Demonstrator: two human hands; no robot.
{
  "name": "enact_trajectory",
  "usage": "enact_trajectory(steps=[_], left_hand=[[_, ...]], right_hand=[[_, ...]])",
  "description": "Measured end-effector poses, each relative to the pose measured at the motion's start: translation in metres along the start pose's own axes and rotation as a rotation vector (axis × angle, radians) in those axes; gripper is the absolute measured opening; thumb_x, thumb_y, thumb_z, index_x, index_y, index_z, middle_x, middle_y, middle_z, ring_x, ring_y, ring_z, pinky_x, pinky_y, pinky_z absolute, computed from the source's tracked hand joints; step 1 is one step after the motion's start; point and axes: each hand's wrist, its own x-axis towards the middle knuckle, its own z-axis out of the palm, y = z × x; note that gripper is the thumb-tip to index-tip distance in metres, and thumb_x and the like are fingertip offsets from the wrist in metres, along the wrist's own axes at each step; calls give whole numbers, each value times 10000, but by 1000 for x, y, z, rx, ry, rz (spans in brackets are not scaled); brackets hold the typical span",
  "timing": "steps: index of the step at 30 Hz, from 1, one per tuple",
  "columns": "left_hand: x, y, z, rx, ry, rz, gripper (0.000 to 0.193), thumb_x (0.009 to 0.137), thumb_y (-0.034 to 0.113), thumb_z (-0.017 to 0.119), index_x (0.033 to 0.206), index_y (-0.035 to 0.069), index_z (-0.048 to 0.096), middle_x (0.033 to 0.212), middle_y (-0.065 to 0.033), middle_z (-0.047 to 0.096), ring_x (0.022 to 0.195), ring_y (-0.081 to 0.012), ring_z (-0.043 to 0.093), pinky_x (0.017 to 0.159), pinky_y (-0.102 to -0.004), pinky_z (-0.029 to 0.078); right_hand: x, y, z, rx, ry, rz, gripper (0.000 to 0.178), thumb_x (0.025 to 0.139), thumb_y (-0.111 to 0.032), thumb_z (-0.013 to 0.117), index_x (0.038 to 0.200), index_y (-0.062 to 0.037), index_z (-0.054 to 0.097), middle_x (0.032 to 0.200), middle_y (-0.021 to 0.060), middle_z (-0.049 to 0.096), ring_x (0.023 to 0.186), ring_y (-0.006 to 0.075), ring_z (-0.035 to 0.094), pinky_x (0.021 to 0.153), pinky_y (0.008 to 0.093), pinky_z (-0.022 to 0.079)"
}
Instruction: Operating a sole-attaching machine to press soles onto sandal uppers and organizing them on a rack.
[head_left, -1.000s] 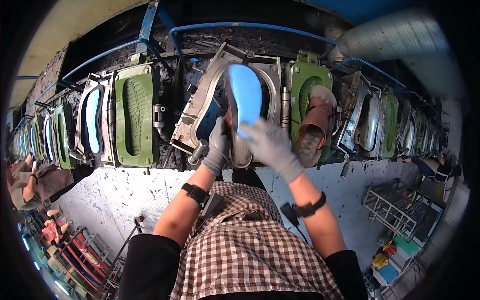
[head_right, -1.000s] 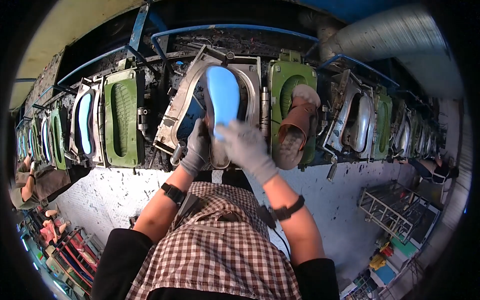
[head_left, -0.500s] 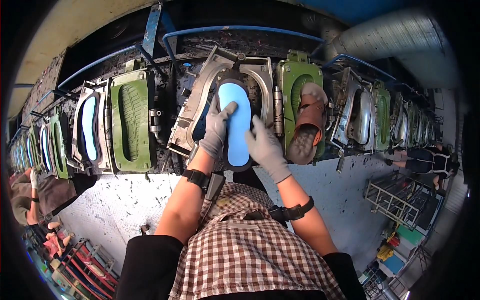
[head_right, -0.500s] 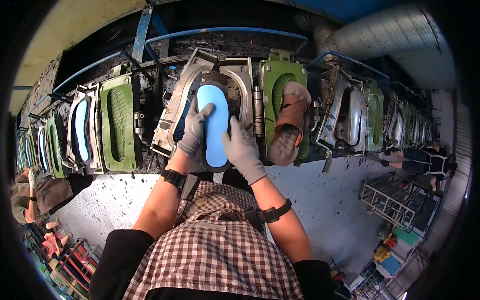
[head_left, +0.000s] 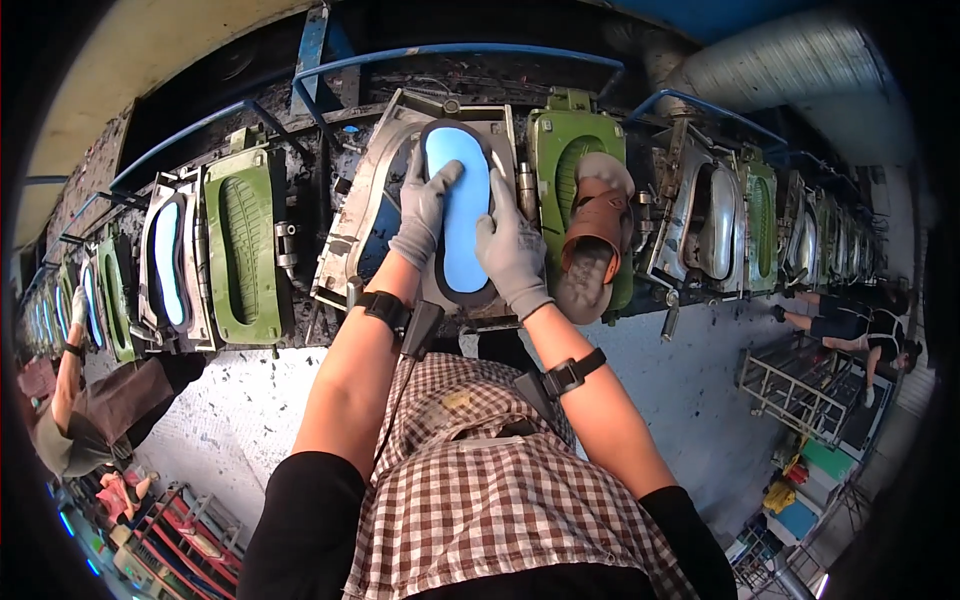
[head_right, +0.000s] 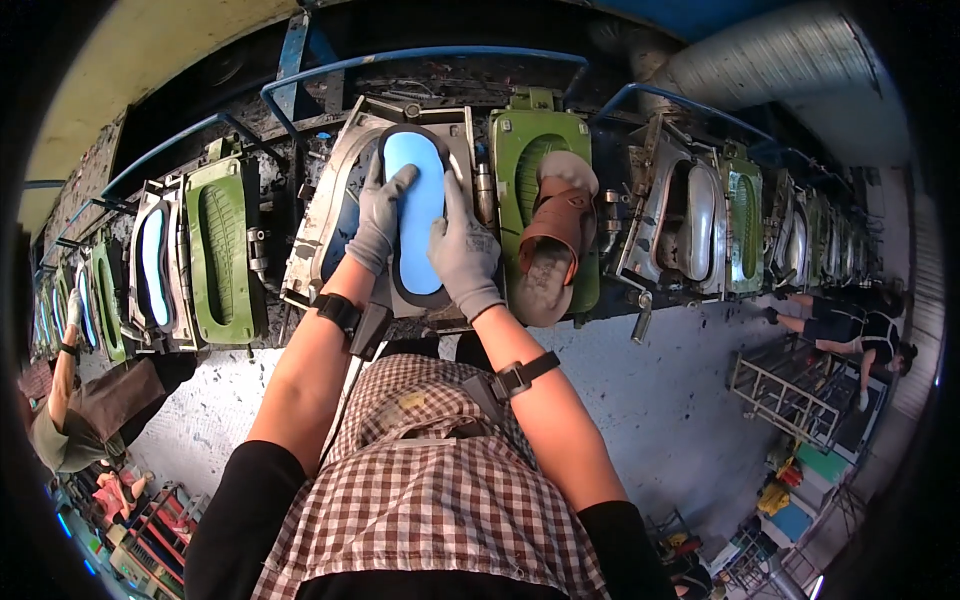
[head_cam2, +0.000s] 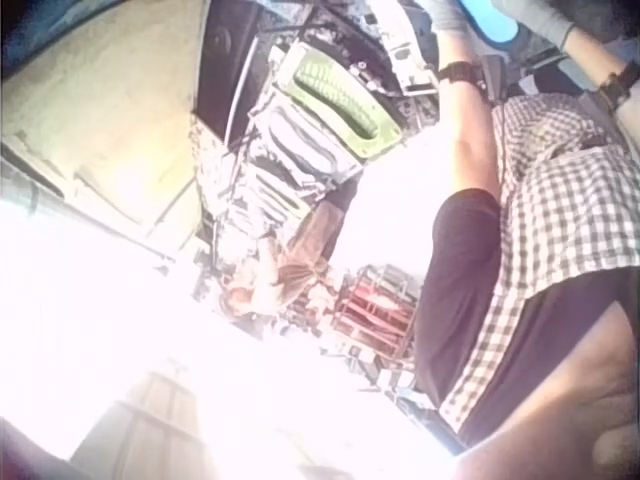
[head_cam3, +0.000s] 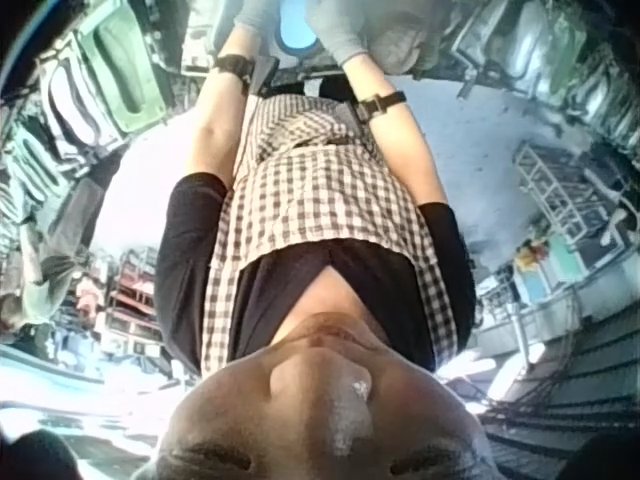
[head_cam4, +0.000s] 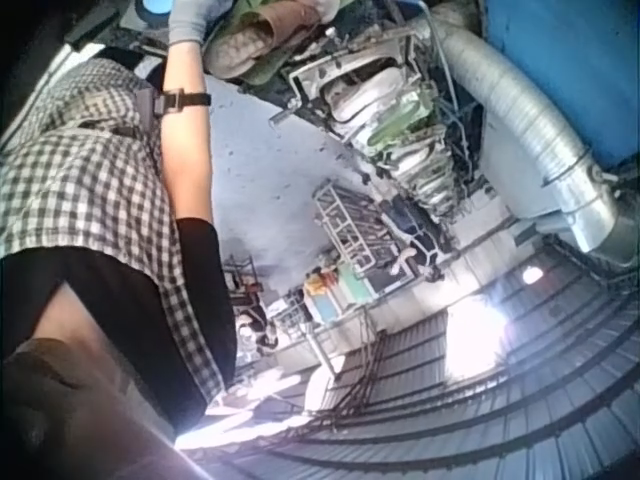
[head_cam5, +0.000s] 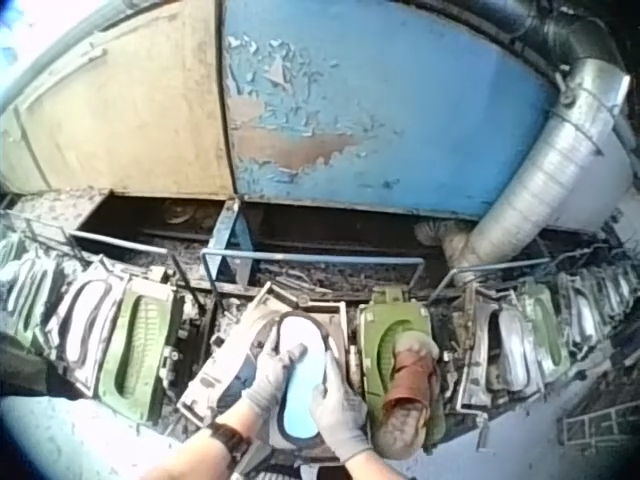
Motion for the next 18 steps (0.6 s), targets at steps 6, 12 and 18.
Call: enact_trajectory(steps=[6, 12, 18], left_hand=[[-55, 1, 24, 203, 38, 82, 807, 956, 266, 702, 1570, -31, 272, 1462, -191, 497, 1263, -229, 522, 1062, -324, 443], [-122, -10, 76, 1040, 17, 601, 746, 861, 178, 758, 1501, -15, 426, 1462, -277, 501, 1384, -434, 453, 1155, -468, 366], [-79, -61, 177, 701, -218, -161, 392, 954, 129, 600, 1330, 17, 599, 1048, -156, 725, 947, -320, 719, 840, -384, 572]], right_hand=[[-14, 25, -25, 60, -84, -53, 571, 941, -166, 562, 1503, -242, 496, 1211, 208, 675, 1028, 403, 680, 880, 456, 550], [-44, 56, -133, 202, 221, -361, 485, 925, -33, 669, 1403, -85, 604, 1029, 146, 727, 814, 251, 696, 728, 343, 550], [-67, 152, -184, 231, 280, -64, 776, 896, -158, 746, 1535, 44, 356, 1231, 207, 610, 1116, 347, 602, 1010, 419, 476]])
